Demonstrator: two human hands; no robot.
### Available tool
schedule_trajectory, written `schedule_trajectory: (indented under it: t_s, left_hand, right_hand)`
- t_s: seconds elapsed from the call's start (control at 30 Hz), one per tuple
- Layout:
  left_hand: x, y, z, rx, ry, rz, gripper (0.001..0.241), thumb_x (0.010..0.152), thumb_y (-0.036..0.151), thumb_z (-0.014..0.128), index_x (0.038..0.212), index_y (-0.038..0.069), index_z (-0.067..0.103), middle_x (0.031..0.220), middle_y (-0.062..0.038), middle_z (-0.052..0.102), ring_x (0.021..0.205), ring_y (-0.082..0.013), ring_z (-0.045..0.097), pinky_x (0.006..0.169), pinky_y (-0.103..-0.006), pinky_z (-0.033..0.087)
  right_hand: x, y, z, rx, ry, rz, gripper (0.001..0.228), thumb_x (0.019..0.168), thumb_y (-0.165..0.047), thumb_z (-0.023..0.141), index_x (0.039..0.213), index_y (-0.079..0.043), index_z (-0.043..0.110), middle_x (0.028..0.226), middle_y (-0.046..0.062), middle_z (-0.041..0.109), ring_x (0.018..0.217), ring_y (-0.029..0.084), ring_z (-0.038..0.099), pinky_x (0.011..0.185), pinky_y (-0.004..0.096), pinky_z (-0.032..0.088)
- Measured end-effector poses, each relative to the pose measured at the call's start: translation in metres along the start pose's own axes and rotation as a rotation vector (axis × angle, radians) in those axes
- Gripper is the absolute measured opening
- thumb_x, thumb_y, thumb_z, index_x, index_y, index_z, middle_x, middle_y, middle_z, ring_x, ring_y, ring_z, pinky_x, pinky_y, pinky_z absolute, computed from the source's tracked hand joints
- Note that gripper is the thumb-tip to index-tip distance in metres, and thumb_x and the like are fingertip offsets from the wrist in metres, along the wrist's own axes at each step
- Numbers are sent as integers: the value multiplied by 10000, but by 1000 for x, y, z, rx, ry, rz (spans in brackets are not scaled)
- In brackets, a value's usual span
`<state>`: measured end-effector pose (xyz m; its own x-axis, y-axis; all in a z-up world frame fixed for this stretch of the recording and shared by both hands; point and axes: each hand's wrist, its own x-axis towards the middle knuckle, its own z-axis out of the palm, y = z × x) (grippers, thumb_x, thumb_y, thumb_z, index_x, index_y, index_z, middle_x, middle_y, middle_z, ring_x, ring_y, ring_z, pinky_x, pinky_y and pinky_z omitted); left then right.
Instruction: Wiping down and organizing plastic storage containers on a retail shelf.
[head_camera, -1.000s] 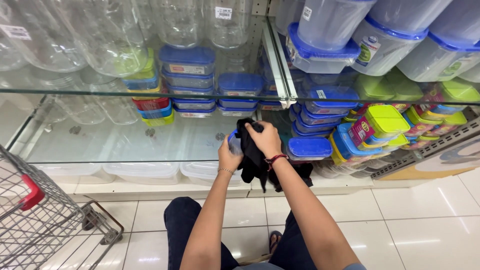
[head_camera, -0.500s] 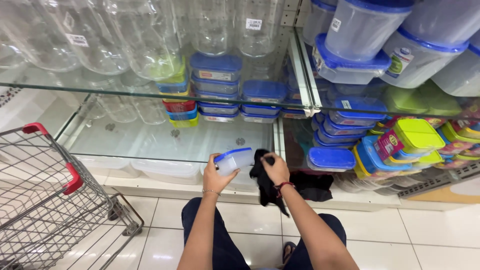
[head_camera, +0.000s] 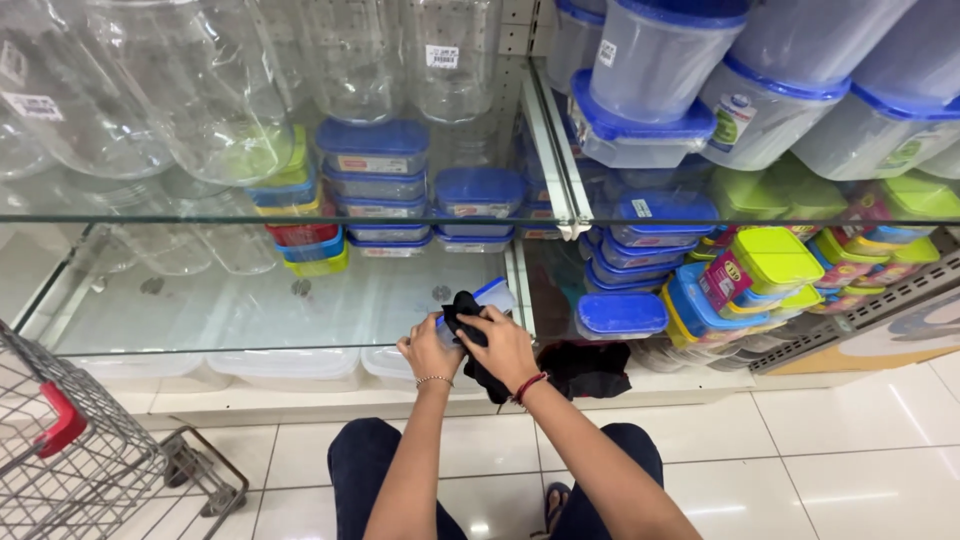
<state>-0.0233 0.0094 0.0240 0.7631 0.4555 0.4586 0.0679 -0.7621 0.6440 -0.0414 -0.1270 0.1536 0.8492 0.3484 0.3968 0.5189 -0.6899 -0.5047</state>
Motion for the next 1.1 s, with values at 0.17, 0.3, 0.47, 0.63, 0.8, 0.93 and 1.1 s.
schedule_trajectory:
  t_s: [0.17,0.3,0.47,0.63,0.8,0.93,1.1]
  left_hand:
    - [13,14,-25,-50,-140,-16,579,567,368,941,1033,143,683,891,-82,741,924,-271,682,934,-444,397]
    - [10,18,-25,-45,-169,-16,642,518,438,966,1001,129,677,871,-64,734,886,-264,682,905,-404,430]
    - [9,20,-32,-85,-180,-25,634,548,441,971,1021,140,675,905,-58,746,897,-256,690,906,-412,434]
    - [16,20,-30,-66,-186,-19,684,518,399,976,1076,149,669,956,-77,752,939,-268,690,884,-433,428]
    - [15,8,-13,-37,-209,-34,605,584,351,907,1116,171,683,1004,-72,777,995,-262,718,918,-415,448]
    - [35,2,-31,-5,-426,-111,784,634,454,872,1302,146,601,1026,-134,765,998,-300,717,944,-369,510]
    - [38,-10,-20,-155,-709,-167,904,791,743,574,1445,142,403,1043,-165,764,1128,-322,663,1058,-415,323]
  right_hand:
    - [19,27,0,-21,2,5,215,879,-404,733,1029,-278,821,917,39,709,816,284,710,681,405,573]
    - [33,60,-3,-68,109,141,246,874,-450,729,999,-254,811,989,77,730,889,330,718,721,448,576]
    - [37,112,4,-154,-17,445,287,921,-423,696,1110,-227,787,1083,150,713,981,397,693,805,488,572]
    - [10,109,37,-228,-32,554,408,876,-446,746,1093,-102,735,1096,148,738,1015,376,706,856,482,571]
    - [-10,90,64,-80,41,150,289,842,-380,746,935,-113,801,1136,122,714,974,367,694,802,454,571]
    - [-3,32,23,16,10,245,246,870,-352,735,958,-130,795,1009,92,721,933,344,698,784,438,571]
    - [19,0,-9,89,145,151,209,865,-284,753,1047,-194,799,1049,89,647,921,332,674,756,427,558]
